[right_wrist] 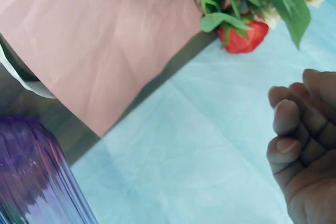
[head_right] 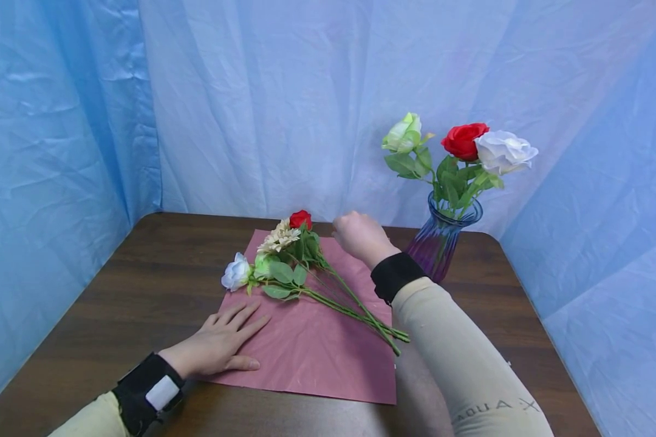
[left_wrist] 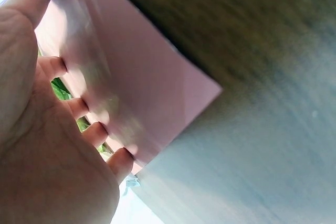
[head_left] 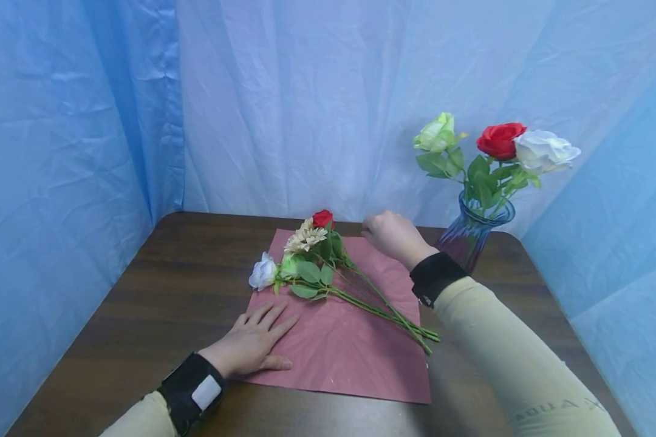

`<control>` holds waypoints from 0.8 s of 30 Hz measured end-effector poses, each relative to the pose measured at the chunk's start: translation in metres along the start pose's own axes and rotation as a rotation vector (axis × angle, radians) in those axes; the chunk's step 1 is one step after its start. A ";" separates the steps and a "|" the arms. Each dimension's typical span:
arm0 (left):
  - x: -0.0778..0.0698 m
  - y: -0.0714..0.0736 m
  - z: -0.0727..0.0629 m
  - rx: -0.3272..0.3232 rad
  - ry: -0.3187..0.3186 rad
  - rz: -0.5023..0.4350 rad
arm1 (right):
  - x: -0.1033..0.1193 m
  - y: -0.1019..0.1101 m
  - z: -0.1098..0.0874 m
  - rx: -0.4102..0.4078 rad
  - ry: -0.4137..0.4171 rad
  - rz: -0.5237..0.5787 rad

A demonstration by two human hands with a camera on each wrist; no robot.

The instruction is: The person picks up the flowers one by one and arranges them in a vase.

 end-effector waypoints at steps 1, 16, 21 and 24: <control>0.000 -0.001 0.000 -0.003 -0.003 -0.003 | -0.001 -0.003 0.000 0.012 -0.002 -0.001; 0.000 -0.001 0.000 0.002 0.011 -0.012 | -0.011 -0.039 -0.005 0.209 -0.076 0.053; 0.001 -0.002 0.000 -0.010 -0.003 -0.022 | -0.014 -0.047 -0.008 0.225 -0.061 0.079; 0.002 -0.003 0.001 -0.015 -0.011 -0.028 | -0.014 -0.052 -0.010 0.229 -0.061 0.074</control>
Point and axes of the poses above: each hand's wrist, its own z-axis towards the middle knuckle, its own y-axis out of the back of the hand, x = y × z, the point moved 1 cm from there along z, towards the middle knuckle, and after that the axes turned 8 degrees about z, right-handed, at the moved point
